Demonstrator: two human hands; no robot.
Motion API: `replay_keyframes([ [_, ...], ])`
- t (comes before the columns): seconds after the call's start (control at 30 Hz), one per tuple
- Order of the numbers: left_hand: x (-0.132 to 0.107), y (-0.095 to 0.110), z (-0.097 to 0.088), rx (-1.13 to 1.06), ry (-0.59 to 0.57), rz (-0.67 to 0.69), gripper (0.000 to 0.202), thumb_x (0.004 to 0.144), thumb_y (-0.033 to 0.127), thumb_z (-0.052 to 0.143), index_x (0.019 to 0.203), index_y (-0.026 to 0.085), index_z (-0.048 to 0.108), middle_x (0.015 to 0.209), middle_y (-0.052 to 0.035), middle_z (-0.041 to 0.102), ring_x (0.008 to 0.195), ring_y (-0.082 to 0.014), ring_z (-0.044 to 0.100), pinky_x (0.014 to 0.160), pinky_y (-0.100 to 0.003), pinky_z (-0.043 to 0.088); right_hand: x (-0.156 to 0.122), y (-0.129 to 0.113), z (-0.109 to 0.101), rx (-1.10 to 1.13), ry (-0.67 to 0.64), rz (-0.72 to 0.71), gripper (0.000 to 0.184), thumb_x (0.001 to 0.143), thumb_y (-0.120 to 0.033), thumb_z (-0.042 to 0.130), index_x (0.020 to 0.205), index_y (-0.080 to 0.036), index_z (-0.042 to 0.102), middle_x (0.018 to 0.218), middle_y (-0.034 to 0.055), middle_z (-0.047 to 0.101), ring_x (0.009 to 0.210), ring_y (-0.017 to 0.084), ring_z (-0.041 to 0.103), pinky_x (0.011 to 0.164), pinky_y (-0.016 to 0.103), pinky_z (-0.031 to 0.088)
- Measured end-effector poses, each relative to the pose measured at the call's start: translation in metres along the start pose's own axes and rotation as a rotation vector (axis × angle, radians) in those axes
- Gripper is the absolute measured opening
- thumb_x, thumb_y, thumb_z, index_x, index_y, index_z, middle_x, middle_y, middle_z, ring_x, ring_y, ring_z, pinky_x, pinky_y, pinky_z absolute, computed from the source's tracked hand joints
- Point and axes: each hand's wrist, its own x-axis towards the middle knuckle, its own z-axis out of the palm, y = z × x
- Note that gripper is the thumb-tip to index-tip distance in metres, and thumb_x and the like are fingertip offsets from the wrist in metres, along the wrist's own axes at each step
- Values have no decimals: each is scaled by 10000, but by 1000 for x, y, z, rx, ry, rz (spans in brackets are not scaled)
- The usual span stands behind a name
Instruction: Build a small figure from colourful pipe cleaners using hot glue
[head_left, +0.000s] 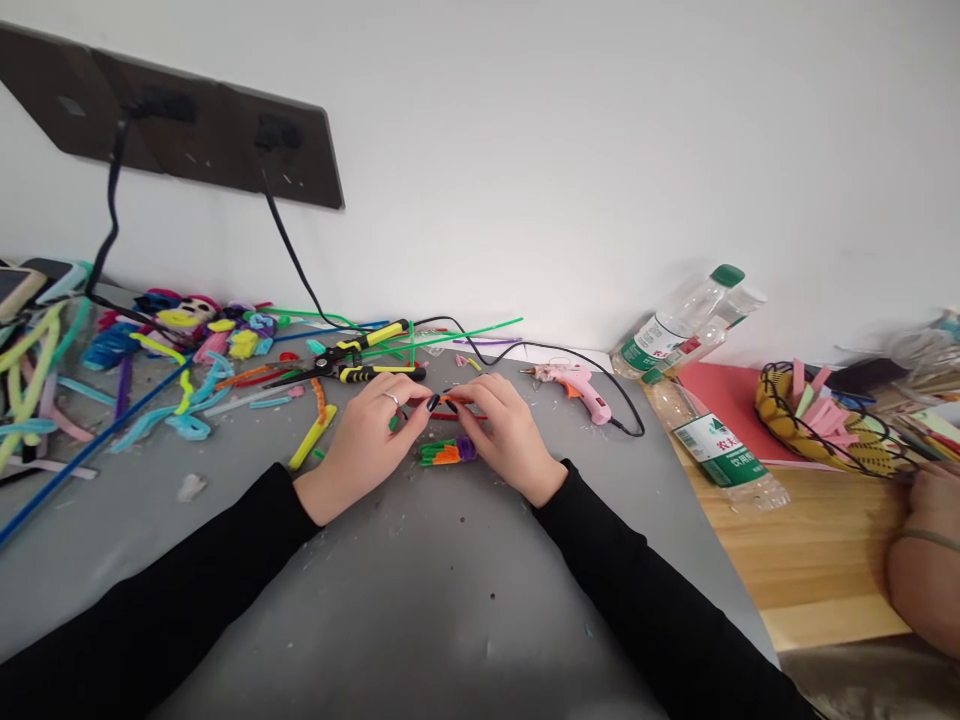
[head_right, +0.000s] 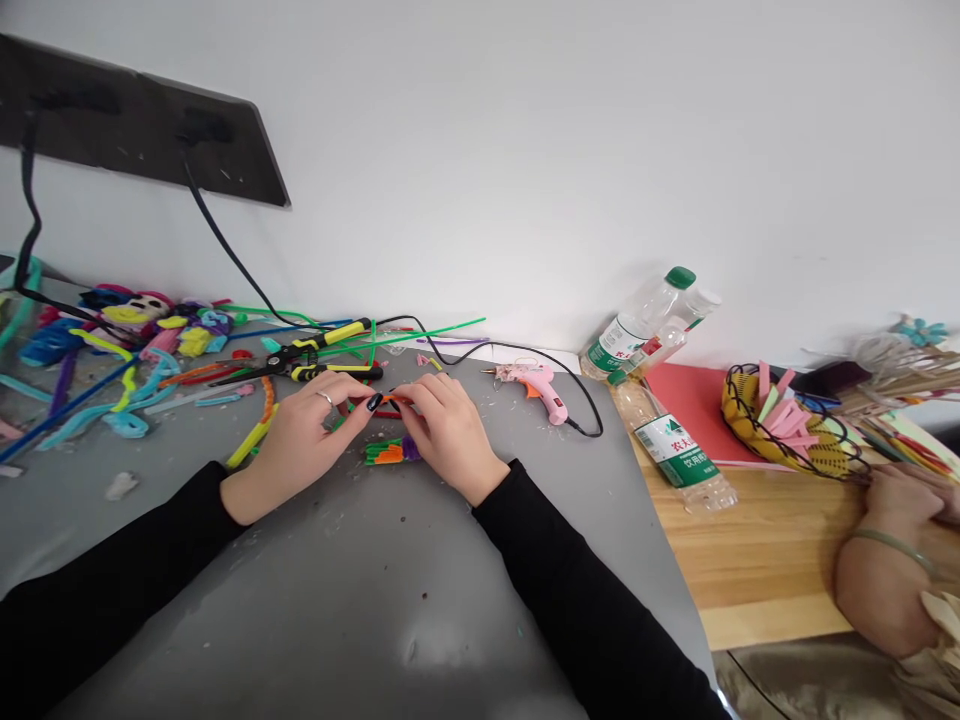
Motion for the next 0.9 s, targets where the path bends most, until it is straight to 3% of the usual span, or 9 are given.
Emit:
replay_keyframes([
  [0.37, 1, 0, -2, -3, -31, -63, 220, 966, 319, 492, 916, 219, 681, 968, -63, 741, 923, -231, 700, 830, -349, 568, -1, 1, 1, 10, -21, 11, 198, 1050, -205, 463, 1108, -221, 652, 987, 84, 689, 944, 222, 617, 861, 360, 517],
  [0.6, 1, 1, -1, 2, -26, -47, 230, 968, 320, 496, 912, 209, 690, 932, -61, 734, 811, -212, 683, 707, -317, 552, 0, 0, 0, 28, -9, 1, 209, 1059, -222, 447, 1081, -216, 655, 986, 84, 698, 935, 217, 620, 857, 365, 523],
  [0.9, 1, -2, -1, -10, -29, -57, 234, 971, 329, 506, 917, 204, 696, 943, -64, 735, 785, -202, 667, 666, -307, 533, 0, 0, 0, 43, -23, 4, 203, 1050, -214, 456, 1088, -216, 655, 998, 81, 692, 939, 215, 609, 858, 361, 517],
])
